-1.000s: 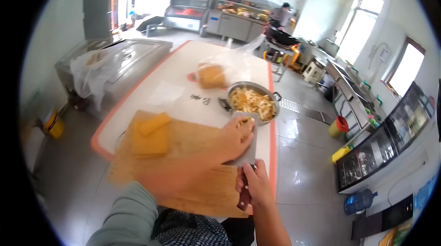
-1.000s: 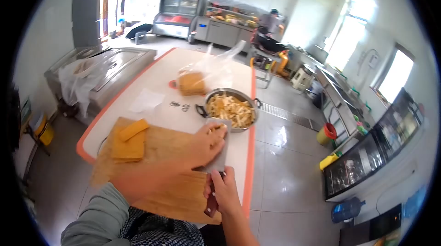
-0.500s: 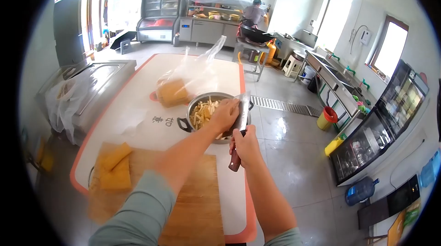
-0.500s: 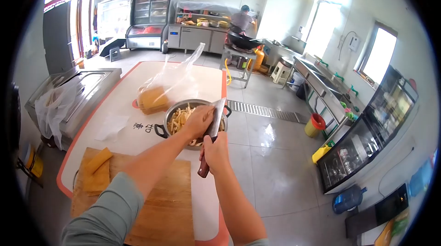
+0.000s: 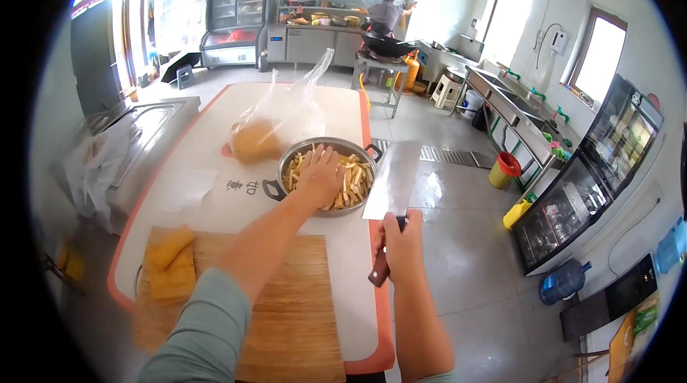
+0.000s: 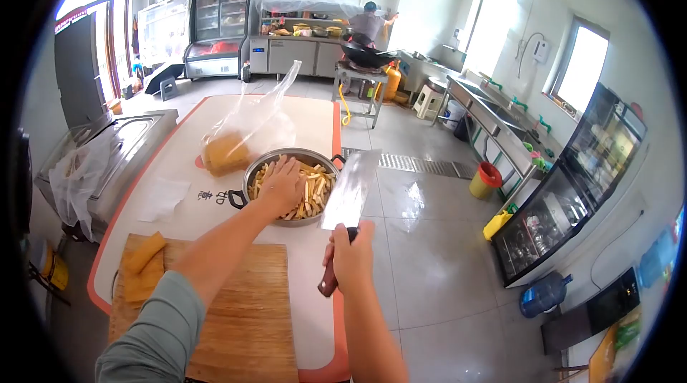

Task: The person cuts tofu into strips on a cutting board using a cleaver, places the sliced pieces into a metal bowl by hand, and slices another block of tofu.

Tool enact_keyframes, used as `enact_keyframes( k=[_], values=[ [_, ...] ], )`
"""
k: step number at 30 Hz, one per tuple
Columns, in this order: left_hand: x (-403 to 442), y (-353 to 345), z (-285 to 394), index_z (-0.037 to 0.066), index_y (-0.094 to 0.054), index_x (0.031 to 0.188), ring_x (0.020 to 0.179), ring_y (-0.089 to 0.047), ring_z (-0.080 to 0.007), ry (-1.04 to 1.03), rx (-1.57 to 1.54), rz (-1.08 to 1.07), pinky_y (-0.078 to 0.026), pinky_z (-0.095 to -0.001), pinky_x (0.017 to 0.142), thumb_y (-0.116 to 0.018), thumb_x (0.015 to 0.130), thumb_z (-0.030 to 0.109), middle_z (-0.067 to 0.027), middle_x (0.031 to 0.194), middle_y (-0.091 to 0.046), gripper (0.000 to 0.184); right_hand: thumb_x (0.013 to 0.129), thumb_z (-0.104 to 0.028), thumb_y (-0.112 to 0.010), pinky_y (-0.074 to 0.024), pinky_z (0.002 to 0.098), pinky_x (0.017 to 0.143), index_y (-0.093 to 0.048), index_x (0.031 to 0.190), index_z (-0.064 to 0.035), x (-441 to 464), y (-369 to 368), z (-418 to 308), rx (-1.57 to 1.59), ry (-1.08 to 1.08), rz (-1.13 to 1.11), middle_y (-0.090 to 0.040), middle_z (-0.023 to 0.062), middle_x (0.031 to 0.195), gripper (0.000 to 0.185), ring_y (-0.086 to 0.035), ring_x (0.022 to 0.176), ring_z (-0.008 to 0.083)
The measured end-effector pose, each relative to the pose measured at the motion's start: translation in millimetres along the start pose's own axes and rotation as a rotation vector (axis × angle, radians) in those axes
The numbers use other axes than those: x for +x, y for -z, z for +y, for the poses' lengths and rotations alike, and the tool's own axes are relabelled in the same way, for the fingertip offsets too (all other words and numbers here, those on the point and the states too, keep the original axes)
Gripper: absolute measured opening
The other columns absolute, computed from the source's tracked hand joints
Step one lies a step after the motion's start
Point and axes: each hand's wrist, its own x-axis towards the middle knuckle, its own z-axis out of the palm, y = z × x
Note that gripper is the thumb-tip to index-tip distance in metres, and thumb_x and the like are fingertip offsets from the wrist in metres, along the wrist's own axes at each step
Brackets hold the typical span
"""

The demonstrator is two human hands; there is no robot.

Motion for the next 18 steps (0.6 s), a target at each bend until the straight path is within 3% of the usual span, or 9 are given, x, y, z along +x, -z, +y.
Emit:
enact_keyframes(
  k=[1, 2, 6, 8, 11, 12, 15, 18],
  values=[
    [-3.9, 15.8, 6.6, 0.001, -0.054, 0.142, 0.147, -0.038, -0.0390, 0.067, 0.061, -0.076, -0.027, -0.0556, 0.121, -0.042, 0.106, 0.035, -0.0190, 0.151, -0.050, 0.051, 0.101, -0.012, -0.055, -0.0459, 0.0300, 0.043, -0.033, 0.111, -0.0018, -10.9, 4.1, 3.0, 0.023, -0.010, 0.001, -0.054, 0.0113, 0.082, 0.026, -0.054, 0.054, 0.0146],
    [-8.1, 33.8, 9.6, 0.002, -0.052, 0.144, 0.148, -0.034, -0.0393, 0.015, 0.036, -0.360, -0.022, -0.0578, 0.122, -0.038, 0.107, 0.041, -0.0182, 0.155, -0.046, 0.056, 0.101, -0.012, -0.055, -0.0459, 0.0300, 0.043, -0.033, 0.111, -0.0018, -22.7, 7.7, 7.7, 0.023, -0.008, 0.001, -0.054, 0.0113, 0.082, 0.026, -0.054, 0.054, 0.0146],
    [-15.1, 9.6, 18.9, 0.004, -0.047, 0.149, 0.153, -0.026, -0.0391, -0.034, 0.047, -0.325, -0.016, -0.0596, 0.123, -0.034, 0.108, 0.047, -0.0193, 0.160, -0.040, 0.060, 0.102, -0.011, -0.055, -0.0466, 0.0304, 0.044, -0.032, 0.111, -0.0028, -63.3, 18.4, 24.7, 0.135, -0.017, -0.018, -0.054, 0.0107, 0.082, 0.026, -0.055, 0.055, 0.0149],
    [-11.0, 12.9, 31.6, 0.011, -0.045, 0.152, 0.154, -0.023, -0.0377, -0.110, 0.022, -0.518, -0.011, -0.0629, 0.123, -0.032, 0.108, 0.050, -0.0183, 0.163, -0.035, 0.060, 0.103, -0.010, -0.055, -0.0470, 0.0312, 0.045, -0.031, 0.115, -0.0036, -81.2, 23.7, 30.9, 0.180, -0.042, 0.006, -0.054, 0.0105, 0.083, 0.028, -0.055, 0.057, 0.0156],
    [-16.1, 20.7, 37.2, 0.016, -0.044, 0.154, 0.155, -0.023, -0.0364, -0.116, 0.025, -0.503, -0.010, -0.0624, 0.123, -0.031, 0.108, 0.054, -0.0165, 0.166, -0.031, 0.061, 0.104, -0.009, -0.055, -0.0472, 0.0314, 0.045, -0.029, 0.119, -0.0042, -100.1, 32.4, 38.8, 0.206, -0.113, 0.049, -0.055, 0.0107, 0.083, 0.031, -0.055, 0.057, 0.0161],
    [-19.1, 16.6, 33.7, 0.017, -0.045, 0.153, 0.155, -0.024, -0.0347, -0.133, 0.088, -0.410, -0.009, -0.0645, 0.123, -0.030, 0.107, 0.056, -0.0168, 0.164, -0.033, 0.062, 0.105, -0.010, -0.054, -0.0474, 0.0313, 0.045, -0.028, 0.122, -0.0046, -104.3, 37.5, 44.3, 0.213, -0.095, 0.037, -0.055, 0.0111, 0.085, 0.032, -0.055, 0.057, 0.0164],
    [-17.2, 27.3, 20.1, 0.015, -0.046, 0.153, 0.155, -0.023, -0.0347, -0.001, 0.123, -0.381, -0.008, -0.0667, 0.122, -0.033, 0.107, 0.056, -0.0158, 0.164, -0.034, 0.063, 0.105, -0.009, -0.054, -0.0476, 0.0311, 0.046, -0.028, 0.122, -0.0046, -116.5, 47.6, 49.1, 0.176, -0.121, 0.033, -0.056, 0.0110, 0.084, 0.031, -0.055, 0.057, 0.0163],
    [-14.1, 46.3, -1.5, 0.014, -0.044, 0.154, 0.155, -0.020, -0.0375, -0.046, 0.253, -0.486, -0.012, -0.0665, 0.122, -0.038, 0.106, 0.053, -0.0136, 0.164, -0.034, 0.062, 0.105, -0.008, -0.052, -0.0469, 0.0309, 0.044, -0.032, 0.117, -0.0053, -122.8, 49.9, 53.4, 0.172, -0.126, 0.039, -0.056, 0.0101, 0.083, 0.024, -0.054, 0.055, 0.0158]
  ],
)
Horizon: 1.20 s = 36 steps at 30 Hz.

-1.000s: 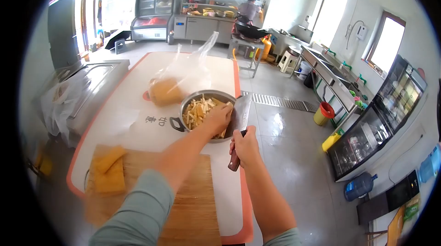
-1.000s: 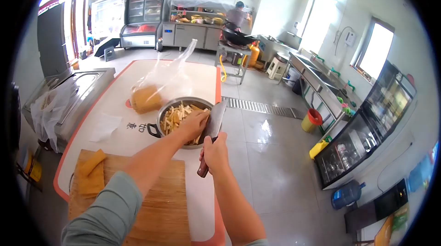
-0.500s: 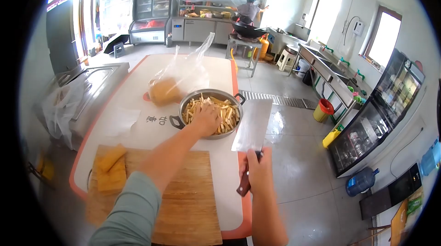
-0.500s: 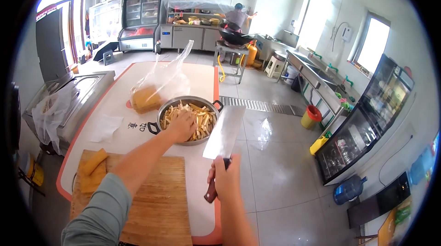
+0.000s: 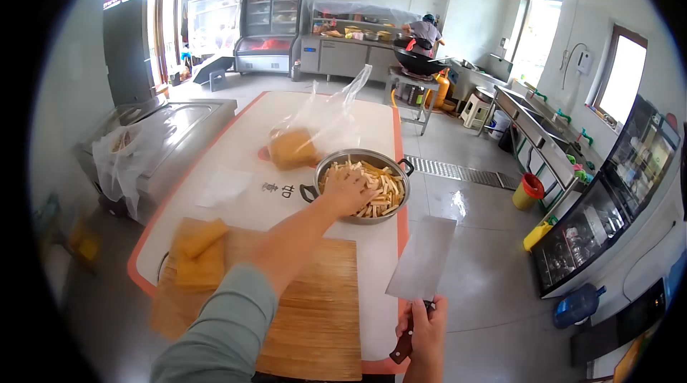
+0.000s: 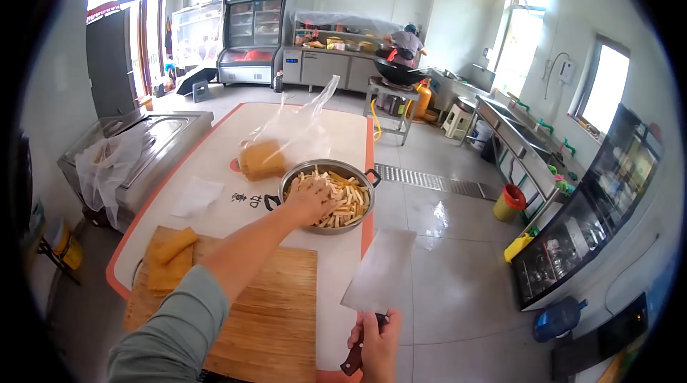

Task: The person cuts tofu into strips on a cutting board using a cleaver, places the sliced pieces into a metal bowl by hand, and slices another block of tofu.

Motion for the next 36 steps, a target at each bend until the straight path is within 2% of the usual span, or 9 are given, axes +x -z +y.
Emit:
enact_keyframes(
  k=[2, 5, 9, 13, 16, 18, 21, 32, 36],
  values=[
    [12.8, -24.7, -18.6, 0.026, -0.056, 0.145, 0.154, -0.024, -0.0379, 0.077, -0.046, 0.082, -0.015, -0.0697, 0.120, -0.043, 0.107, 0.039, -0.0126, 0.164, -0.035, 0.042, 0.105, -0.009, -0.052, -0.0461, 0.0307, 0.043, -0.034, 0.113, -0.0058, -3.9, 3.3, 5.4, -0.014, 0.024, -0.004, -0.056, 0.0095, 0.084, 0.020, -0.053, 0.054, 0.0156],
    [13.4, -20.9, -33.5, 0.021, -0.056, 0.145, 0.155, -0.020, -0.0399, 0.145, -0.394, 0.131, -0.013, -0.0685, 0.122, -0.048, 0.104, 0.036, -0.0135, 0.166, -0.031, 0.044, 0.105, -0.009, -0.052, -0.0461, 0.0309, 0.043, -0.035, 0.113, -0.0058, -12.8, 4.0, 8.4, 0.010, 0.010, -0.025, -0.056, 0.0098, 0.084, 0.020, -0.054, 0.054, 0.0155],
    [3.5, -30.5, -70.3, 0.010, -0.069, 0.125, 0.129, -0.055, -0.0363, 0.076, -0.744, 0.463, -0.045, -0.0459, 0.108, -0.061, 0.097, 0.031, -0.0174, 0.139, -0.059, 0.035, 0.106, -0.008, -0.052, -0.0463, 0.0305, 0.044, -0.035, 0.114, -0.0056, -25.8, 1.4, 5.2, 0.015, 0.032, -0.047, -0.057, 0.0104, 0.085, 0.019, -0.054, 0.056, 0.0155],
    [-43.4, -6.1, -60.8, 0.008, -0.074, 0.106, 0.110, -0.064, -0.0340, 0.125, -0.668, 0.173, -0.051, -0.0412, 0.092, -0.065, 0.094, 0.028, -0.0134, 0.118, -0.070, 0.025, 0.106, -0.008, -0.051, -0.0466, 0.0300, 0.045, -0.036, 0.114, -0.0054, -36.0, -1.9, 10.2, 0.048, 0.018, -0.052, -0.057, 0.0109, 0.087, 0.017, -0.055, 0.057, 0.0153],
    [-59.1, -15.1, -54.0, 0.009, -0.075, 0.095, 0.104, -0.065, -0.0329, -0.136, -0.569, 0.149, -0.051, -0.0442, 0.086, -0.065, 0.093, 0.030, -0.0111, 0.107, -0.071, 0.023, 0.106, -0.009, -0.051, -0.0469, 0.0300, 0.044, -0.036, 0.113, -0.0054, -40.8, -5.7, 11.7, 0.030, 0.004, -0.061, -0.058, 0.0114, 0.087, 0.017, -0.055, 0.057, 0.0153],
    [-61.1, -24.0, -52.5, 0.010, -0.075, 0.092, 0.096, -0.066, -0.0327, -0.064, -0.234, 0.375, -0.052, -0.0448, 0.082, -0.065, 0.093, 0.030, -0.0115, 0.095, -0.070, 0.022, 0.105, -0.008, -0.052, -0.0473, 0.0303, 0.045, -0.034, 0.116, -0.0051, -47.3, -10.3, 6.1, 0.036, -0.005, -0.071, -0.057, 0.0109, 0.083, 0.021, -0.055, 0.056, 0.0154],
    [-55.4, -33.0, -64.5, 0.008, -0.069, 0.083, 0.090, -0.063, -0.0334, -0.115, -0.484, 0.565, -0.051, -0.0448, 0.078, -0.072, 0.088, 0.020, -0.0110, 0.088, -0.066, 0.014, 0.105, -0.008, -0.053, -0.0475, 0.0301, 0.046, -0.035, 0.116, -0.0054, -55.1, -8.6, 7.2, -0.017, -0.013, -0.061, -0.057, 0.0105, 0.083, 0.021, -0.055, 0.056, 0.0152],
    [-302.0, -15.7, -68.6, 0.007, -0.069, 0.114, 0.119, -0.060, -0.0331, -0.088, -0.446, 0.622, -0.046, -0.0452, 0.105, -0.069, 0.094, 0.022, -0.0135, 0.126, -0.066, 0.026, 0.103, -0.006, -0.054, -0.0467, 0.0294, 0.044, -0.037, 0.112, -0.0077, -71.7, -47.4, 68.3, -0.005, -0.076, -0.261, -0.056, 0.0090, 0.082, 0.019, -0.052, 0.054, 0.0141],
    [-380.0, -23.0, -124.5, 0.004, -0.066, 0.123, 0.125, -0.056, -0.0346, 0.468, -0.350, 0.531, -0.047, -0.0429, 0.106, -0.069, 0.094, 0.028, -0.0150, 0.132, -0.062, 0.038, 0.103, -0.005, -0.054, -0.0474, 0.0301, 0.046, -0.035, 0.115, -0.0054, -79.7, -65.4, 76.8, -0.068, -0.010, -0.309, -0.056, 0.0097, 0.081, 0.023, -0.053, 0.054, 0.0147]
  ],
)
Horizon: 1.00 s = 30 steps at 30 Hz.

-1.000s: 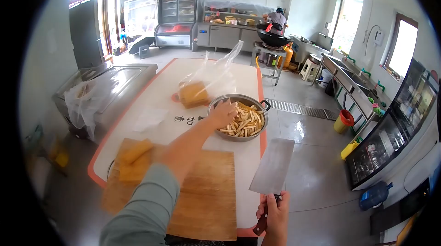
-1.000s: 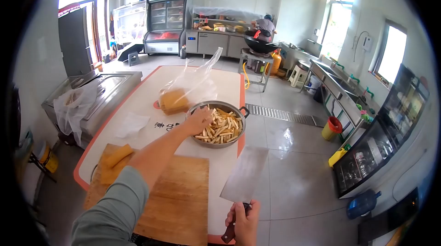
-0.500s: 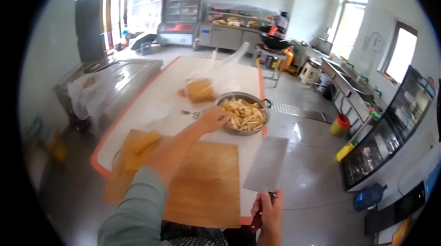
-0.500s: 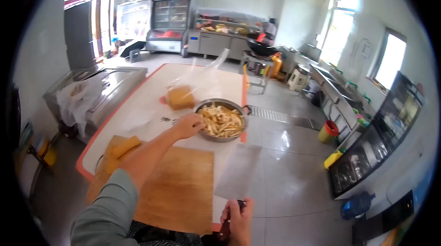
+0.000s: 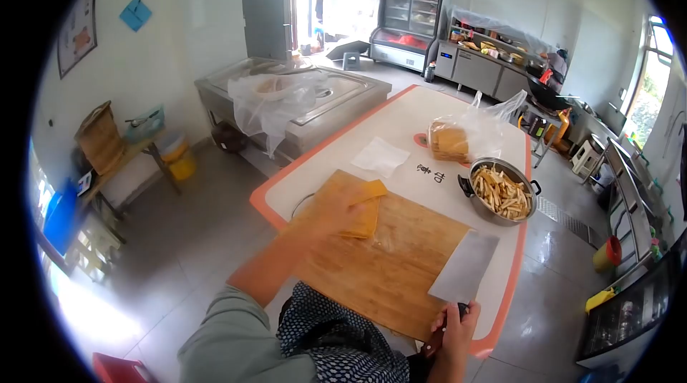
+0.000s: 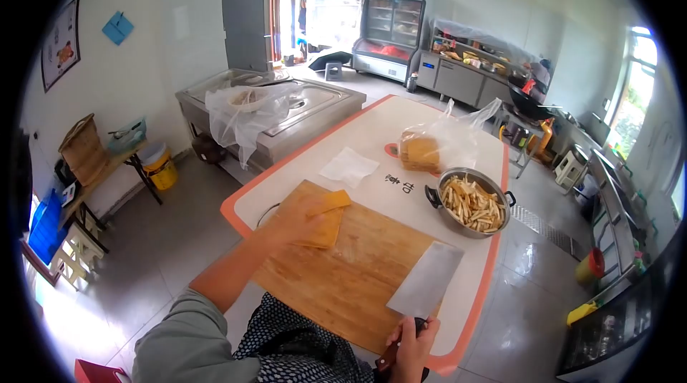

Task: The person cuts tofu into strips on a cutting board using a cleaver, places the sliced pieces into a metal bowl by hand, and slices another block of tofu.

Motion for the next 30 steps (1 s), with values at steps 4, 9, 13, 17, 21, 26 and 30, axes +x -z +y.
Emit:
enact_keyframes(
  k=[4, 9, 13, 17, 21, 26, 30],
  values=[
    [8.1, 15.1, -28.0, 0.004, -0.063, 0.128, 0.127, -0.054, -0.0352, 0.195, -0.060, -0.069, -0.046, -0.0435, 0.107, -0.071, 0.093, 0.029, -0.0168, 0.137, -0.058, 0.044, 0.101, -0.003, -0.055, -0.0476, 0.0303, 0.046, -0.033, 0.117, -0.0036, -1.8, -7.3, -0.3, 0.034, 0.037, 0.050, -0.056, 0.0100, 0.079, 0.027, -0.053, 0.053, 0.0156],
    [45.2, -30.4, -28.0, 0.004, -0.059, 0.131, 0.126, -0.054, -0.0381, -0.012, -0.011, -0.086, -0.047, -0.0466, 0.106, -0.072, 0.090, 0.037, -0.0213, 0.134, -0.056, 0.053, 0.103, -0.005, -0.054, -0.0480, 0.0302, 0.045, -0.035, 0.110, -0.0056, 0.0, 5.3, 0.0, -0.020, 0.059, 0.020, -0.056, 0.0102, 0.083, 0.020, -0.054, 0.055, 0.0152],
    [81.1, -50.2, -2.4, 0.003, -0.055, 0.135, 0.128, -0.053, -0.0387, 0.091, 0.151, -0.216, -0.046, -0.0481, 0.107, -0.072, 0.091, 0.036, -0.0220, 0.135, -0.056, 0.058, 0.103, -0.005, -0.054, -0.0482, 0.0300, 0.045, -0.034, 0.111, -0.0058, -4.4, 1.5, -7.0, -0.055, 0.029, 0.017, -0.056, 0.0099, 0.082, 0.022, -0.054, 0.054, 0.0157],
    [103.7, -54.5, 9.1, 0.002, -0.052, 0.139, 0.126, -0.055, -0.0399, 0.254, 0.214, -0.341, -0.046, -0.0482, 0.107, -0.072, 0.091, 0.038, -0.0223, 0.136, -0.056, 0.064, 0.103, -0.004, -0.053, -0.0480, 0.0298, 0.045, -0.034, 0.111, -0.0061, -4.4, 1.2, -4.8, 0.033, -0.010, 0.010, -0.056, 0.0101, 0.082, 0.021, -0.054, 0.054, 0.0157],
    [83.4, -48.7, -1.6, 0.002, -0.051, 0.140, 0.123, -0.057, -0.0360, 0.012, -0.074, 0.008, -0.048, -0.0454, 0.105, -0.078, 0.088, 0.032, -0.0210, 0.133, -0.059, 0.065, 0.102, -0.004, -0.055, -0.0480, 0.0300, 0.046, -0.033, 0.112, -0.0048, -7.7, 4.1, -2.7, 0.022, 0.021, 0.002, -0.057, 0.0101, 0.079, 0.023, -0.054, 0.053, 0.0159],
    [53.4, -2.2, 44.1, 0.002, -0.052, 0.140, 0.121, -0.060, -0.0276, -0.013, -0.721, 0.155, -0.049, -0.0398, 0.104, -0.067, 0.098, 0.030, -0.0161, 0.134, -0.061, 0.052, 0.102, -0.004, -0.054, -0.0480, 0.0297, 0.046, -0.034, 0.111, -0.0048, -4.6, 4.7, -6.6, 0.049, -0.019, -0.037, -0.057, 0.0102, 0.080, 0.021, -0.054, 0.054, 0.0155],
    [22.1, -3.1, 79.7, -0.001, -0.052, 0.138, 0.117, -0.061, -0.0218, 0.268, -1.649, 0.019, -0.049, -0.0376, 0.103, -0.051, 0.109, 0.024, -0.0117, 0.130, -0.062, 0.039, 0.102, -0.003, -0.054, -0.0480, 0.0297, 0.046, -0.034, 0.111, -0.0050, -3.4, 2.4, -9.1, 0.114, -0.054, -0.020, -0.057, 0.0104, 0.082, 0.022, -0.054, 0.056, 0.0152]
  ],
)
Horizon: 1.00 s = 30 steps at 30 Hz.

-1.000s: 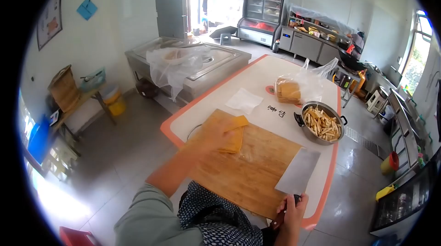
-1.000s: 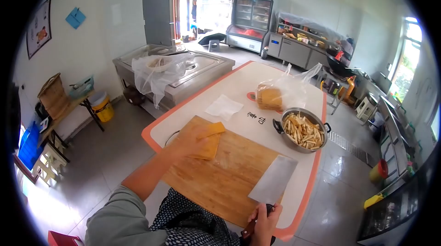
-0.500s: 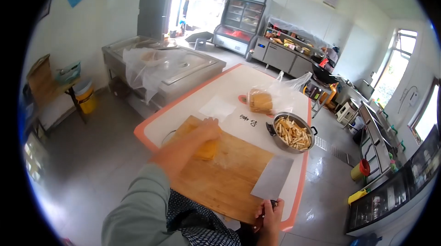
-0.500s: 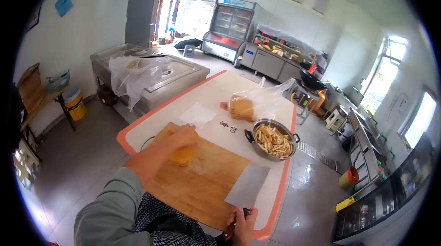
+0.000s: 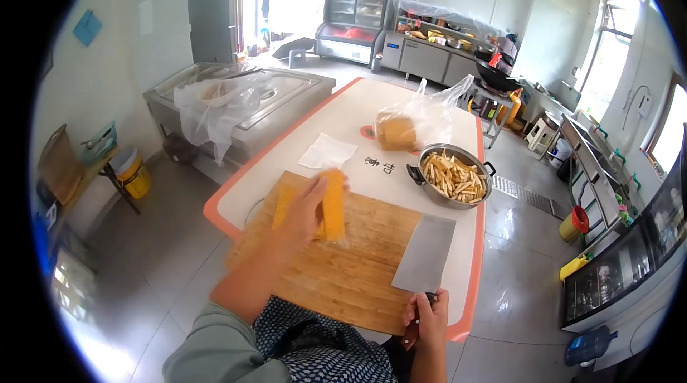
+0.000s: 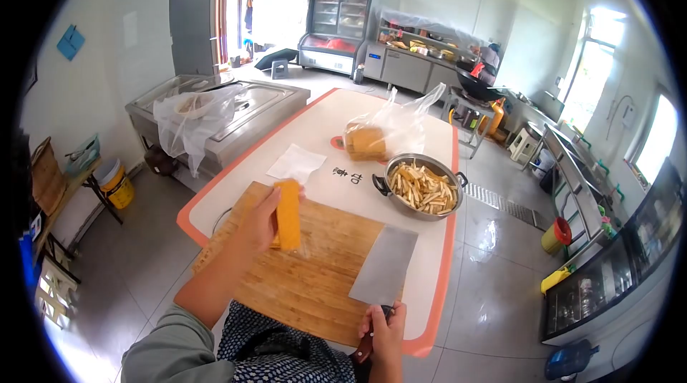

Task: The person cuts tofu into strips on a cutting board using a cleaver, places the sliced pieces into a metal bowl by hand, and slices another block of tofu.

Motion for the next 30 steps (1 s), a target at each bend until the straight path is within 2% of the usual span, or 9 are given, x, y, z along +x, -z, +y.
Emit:
enact_keyframes(
  k=[1, 3, 6, 13, 15, 21, 27, 28, 30],
  values=[
    [-6.1, 2.3, -7.9, -0.001, -0.052, 0.138, 0.117, -0.061, -0.0218, 0.002, -0.001, -0.004, -0.049, -0.0376, 0.103, -0.051, 0.109, 0.024, -0.0117, 0.130, -0.062, 0.039, 0.102, -0.003, -0.055, -0.0480, 0.0298, 0.046, -0.034, 0.111, -0.0050, -0.5, 0.5, 0.8, 0.016, -0.004, 0.005, -0.057, 0.0104, 0.083, 0.022, -0.054, 0.056, 0.0151],
    [-17.0, 3.8, -25.8, -0.003, -0.050, 0.138, 0.118, -0.061, -0.0244, 0.309, -0.165, -0.086, -0.050, -0.0386, 0.104, -0.047, 0.110, 0.025, -0.0154, 0.130, -0.062, 0.040, 0.102, -0.003, -0.055, -0.0479, 0.0298, 0.046, -0.034, 0.111, -0.0050, -3.1, -0.7, -0.1, 0.029, -0.006, 0.015, -0.057, 0.0104, 0.083, 0.023, -0.054, 0.056, 0.0151],
    [-31.6, -8.2, -43.1, -0.003, -0.052, 0.137, 0.114, -0.065, -0.0292, 0.470, -0.119, -0.072, -0.051, -0.0418, 0.104, -0.046, 0.110, 0.028, -0.0205, 0.127, -0.065, 0.041, 0.102, -0.003, -0.055, -0.0480, 0.0299, 0.047, -0.034, 0.111, -0.0049, -5.4, -1.1, -1.3, 0.042, -0.009, 0.023, -0.057, 0.0104, 0.082, 0.023, -0.054, 0.056, 0.0152],
    [-46.7, -23.6, -36.0, -0.004, -0.053, 0.133, 0.108, -0.068, -0.0278, 0.708, 0.043, -0.142, -0.058, -0.0390, 0.094, -0.052, 0.108, 0.018, -0.0194, 0.119, -0.066, 0.034, 0.103, -0.004, -0.053, -0.0480, 0.0296, 0.047, -0.034, 0.112, -0.0054, -6.8, -1.0, -3.8, 0.033, -0.045, 0.034, -0.056, 0.0109, 0.087, 0.020, -0.053, 0.058, 0.0146],
    [-47.2, -18.8, -36.7, -0.002, -0.058, 0.129, 0.105, -0.068, -0.0234, 0.800, 0.160, -0.249, -0.058, -0.0348, 0.089, -0.057, 0.106, 0.017, -0.0152, 0.115, -0.068, 0.029, 0.104, -0.005, -0.053, -0.0484, 0.0295, 0.048, -0.034, 0.111, -0.0056, -5.1, 0.3, -3.1, 0.050, -0.039, -0.003, -0.056, 0.0111, 0.088, 0.021, -0.053, 0.060, 0.0145],
    [-55.0, -13.7, -56.0, 0.002, -0.065, 0.121, 0.100, -0.064, -0.0139, 0.704, 0.551, -0.428, -0.053, -0.0291, 0.087, -0.064, 0.103, 0.020, -0.0071, 0.111, -0.070, 0.025, 0.104, -0.006, -0.055, -0.0500, 0.0308, 0.049, -0.033, 0.114, -0.0040, -5.2, 0.0, -3.2, 0.061, -0.057, -0.008, -0.056, 0.0113, 0.086, 0.024, -0.055, 0.061, 0.0156],
    [-62.8, -24.6, -59.1, 0.002, -0.064, 0.123, 0.100, -0.060, -0.0116, 0.514, 0.827, -0.588, -0.050, -0.0301, 0.088, -0.065, 0.103, 0.022, -0.0044, 0.108, -0.068, 0.028, 0.104, -0.006, -0.055, -0.0499, 0.0301, 0.049, -0.034, 0.115, -0.0041, -6.0, -0.3, -4.8, 0.104, -0.041, -0.016, -0.056, 0.0109, 0.086, 0.023, -0.055, 0.061, 0.0146],
    [-62.4, -25.7, -55.2, 0.002, -0.064, 0.123, 0.100, -0.060, -0.0116, 0.515, 0.826, -0.588, -0.050, -0.0301, 0.088, -0.065, 0.103, 0.022, -0.0044, 0.108, -0.068, 0.028, 0.104, -0.006, -0.055, -0.0499, 0.0301, 0.049, -0.034, 0.115, -0.0041, -6.5, -0.5, -4.2, 0.104, -0.042, -0.015, -0.056, 0.0109, 0.086, 0.023, -0.055, 0.061, 0.0146],
    [-58.8, -29.0, -46.6, 0.003, -0.066, 0.117, 0.097, -0.067, -0.0216, 0.396, 0.984, -0.588, -0.052, -0.0365, 0.085, -0.065, 0.101, 0.022, -0.0129, 0.106, -0.071, 0.025, 0.104, -0.006, -0.055, -0.0501, 0.0301, 0.049, -0.034, 0.115, -0.0041, -5.6, 0.7, -2.8, 0.084, -0.039, -0.019, -0.056, 0.0107, 0.086, 0.024, -0.055, 0.061, 0.0146]
  ],
)
